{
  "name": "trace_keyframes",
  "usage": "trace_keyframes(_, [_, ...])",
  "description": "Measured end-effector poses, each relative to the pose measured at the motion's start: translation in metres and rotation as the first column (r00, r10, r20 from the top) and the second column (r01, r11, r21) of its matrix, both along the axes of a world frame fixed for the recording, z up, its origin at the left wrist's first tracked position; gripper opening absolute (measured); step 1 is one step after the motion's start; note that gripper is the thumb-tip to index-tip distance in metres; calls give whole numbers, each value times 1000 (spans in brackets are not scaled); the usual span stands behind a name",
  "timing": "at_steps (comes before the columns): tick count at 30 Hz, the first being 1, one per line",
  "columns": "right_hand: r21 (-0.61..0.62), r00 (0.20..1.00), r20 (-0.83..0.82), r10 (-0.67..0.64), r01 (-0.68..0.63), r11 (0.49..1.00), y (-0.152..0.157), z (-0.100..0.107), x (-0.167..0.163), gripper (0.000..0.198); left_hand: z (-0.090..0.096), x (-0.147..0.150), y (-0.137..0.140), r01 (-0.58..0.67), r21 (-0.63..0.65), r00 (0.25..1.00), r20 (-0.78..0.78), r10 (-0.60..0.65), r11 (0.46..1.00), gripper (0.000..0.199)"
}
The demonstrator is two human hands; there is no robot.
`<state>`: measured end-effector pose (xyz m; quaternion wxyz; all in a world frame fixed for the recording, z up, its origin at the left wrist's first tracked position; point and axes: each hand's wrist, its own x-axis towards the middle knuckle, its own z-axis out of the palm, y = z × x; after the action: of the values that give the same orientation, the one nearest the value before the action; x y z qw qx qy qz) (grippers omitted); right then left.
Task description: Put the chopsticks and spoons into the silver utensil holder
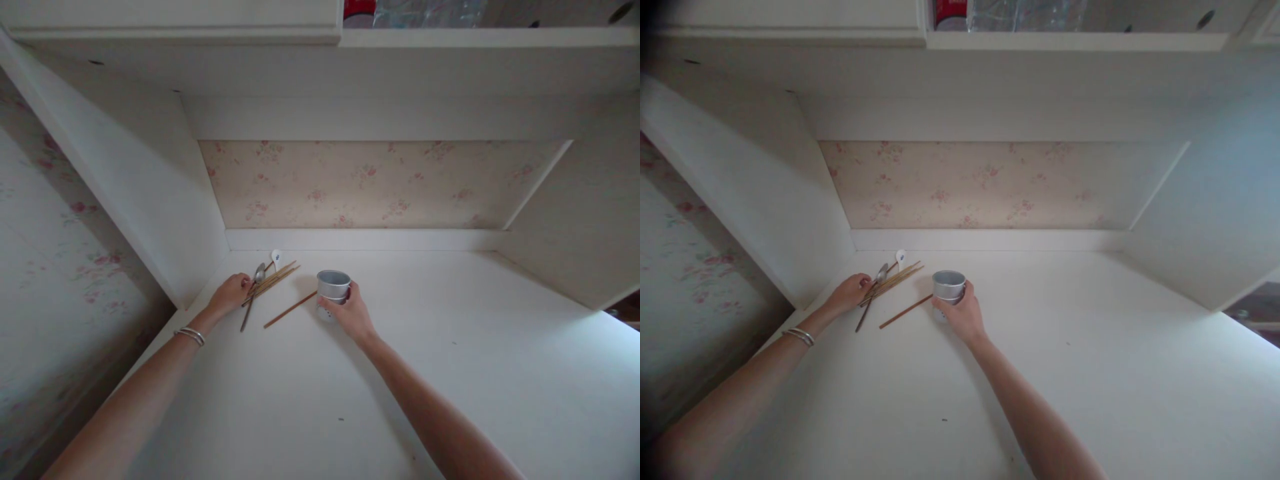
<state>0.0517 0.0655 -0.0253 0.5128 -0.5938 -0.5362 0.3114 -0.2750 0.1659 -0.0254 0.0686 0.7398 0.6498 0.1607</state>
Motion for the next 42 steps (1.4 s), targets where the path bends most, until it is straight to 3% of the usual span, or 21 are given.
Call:
trace_keyframes(4, [60,998,65,18,-22,998,31,-11,-15,79,-3,-4,-12,-21,-6,1000,22,21,1000,49])
trace_keyframes(9, [66,996,80,47,-52,996,72,-9,-46,77,-7,-15,-23,29,27,998,58,-31,999,37])
trace_keyframes(15, [-109,956,207,210,-191,976,109,3,-82,80,-13,-18,-31,5,118,990,136,-21,993,30])
trace_keyframes(19, [-201,946,204,251,-210,957,115,2,-91,86,-15,-15,-34,-36,116,987,160,17,993,28])
trace_keyframes(22, [-250,940,197,279,-227,941,103,1,-82,94,-17,-15,-34,-71,138,981,190,44,988,28])
trace_keyframes(26, [-263,926,179,332,-280,923,70,-2,-62,86,-19,-13,-31,-98,126,972,225,67,987,29])
trace_keyframes(29, [-233,927,113,356,-324,917,36,-9,-49,72,-18,-8,-30,-119,108,964,249,89,987,28])
trace_keyframes(33, [-102,900,-65,431,-435,894,-17,-19,-36,41,-13,1,-33,-150,92,959,257,122,984,26])
trace_keyframes(36, [-96,877,-66,475,-480,872,-52,-21,-26,22,-5,12,-41,-168,104,961,240,139,980,24])
trace_keyframes(39, [-115,873,-6,487,-485,867,-75,-19,-20,19,6,34,-55,-137,159,966,238,97,978,23])
trace_keyframes(42, [-107,873,111,475,-465,879,-84,-14,-20,21,14,73,-79,-7,203,949,309,-57,979,23])
